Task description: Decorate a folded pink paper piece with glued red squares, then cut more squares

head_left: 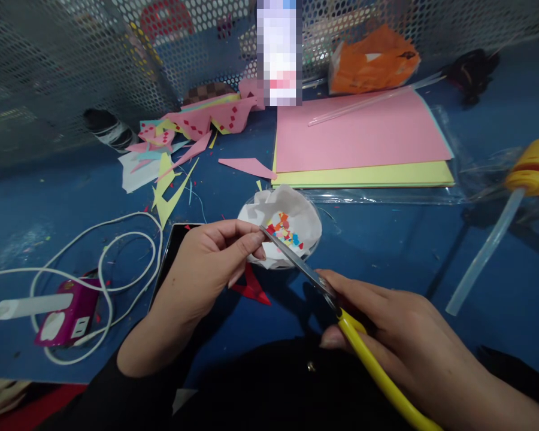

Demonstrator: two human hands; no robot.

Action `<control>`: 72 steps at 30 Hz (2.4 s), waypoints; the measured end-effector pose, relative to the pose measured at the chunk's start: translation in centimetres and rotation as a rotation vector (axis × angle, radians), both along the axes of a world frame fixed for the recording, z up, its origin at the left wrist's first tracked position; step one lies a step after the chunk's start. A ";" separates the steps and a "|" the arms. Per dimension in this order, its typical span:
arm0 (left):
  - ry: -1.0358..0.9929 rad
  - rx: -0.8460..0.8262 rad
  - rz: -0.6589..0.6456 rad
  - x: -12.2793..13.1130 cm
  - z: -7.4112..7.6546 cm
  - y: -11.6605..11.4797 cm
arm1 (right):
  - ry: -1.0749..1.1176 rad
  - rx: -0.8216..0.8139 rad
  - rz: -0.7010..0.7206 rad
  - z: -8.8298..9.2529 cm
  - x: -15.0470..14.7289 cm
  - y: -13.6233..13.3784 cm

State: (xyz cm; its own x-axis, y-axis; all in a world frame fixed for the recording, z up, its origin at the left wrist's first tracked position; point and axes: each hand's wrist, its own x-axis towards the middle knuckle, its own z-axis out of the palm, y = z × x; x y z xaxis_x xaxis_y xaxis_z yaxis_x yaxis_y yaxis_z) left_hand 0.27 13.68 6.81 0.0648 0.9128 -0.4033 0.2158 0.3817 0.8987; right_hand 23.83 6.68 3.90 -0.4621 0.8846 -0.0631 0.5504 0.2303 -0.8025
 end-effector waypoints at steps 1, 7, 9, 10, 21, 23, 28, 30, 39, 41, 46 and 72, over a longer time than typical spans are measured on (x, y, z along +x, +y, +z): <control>0.004 0.002 -0.002 0.0 0.0 0.0 | -0.001 0.003 -0.002 0.1 0.0 0.0; 0.045 0.020 -0.012 0.2 0.2 0.1 | -0.014 0.002 -0.020 0.1 -0.1 0.1; 0.065 0.018 -0.008 0.2 0.2 0.0 | -0.026 0.013 -0.032 0.0 0.0 0.1; 0.069 0.019 -0.005 0.1 0.2 0.0 | -0.031 0.017 -0.036 0.0 0.0 0.1; 0.049 0.015 -0.009 0.3 0.3 0.1 | -0.037 -0.005 -0.022 -0.1 0.0 0.2; 0.054 0.010 -0.011 0.3 0.4 0.1 | -0.038 -0.011 -0.019 -0.1 0.0 0.2; 0.053 0.012 -0.008 0.1 0.2 0.1 | -0.014 -0.033 -0.035 0.0 0.1 0.1; 0.037 0.027 -0.003 0.0 0.1 0.1 | 0.008 -0.054 -0.050 0.2 0.0 0.2; -0.033 0.036 0.061 -0.3 -0.3 0.1 | -0.088 0.140 -0.086 0.4 0.1 0.0; -0.037 0.047 0.063 -0.2 -0.4 0.1 | -0.109 0.161 -0.073 0.4 0.1 0.0; -0.044 0.034 0.029 -0.2 -0.4 0.0 | -0.121 0.201 -0.041 0.2 -0.1 0.1; -0.008 0.032 0.017 -0.1 -0.4 -0.1 | -0.123 0.230 0.010 -0.7 0.2 -0.2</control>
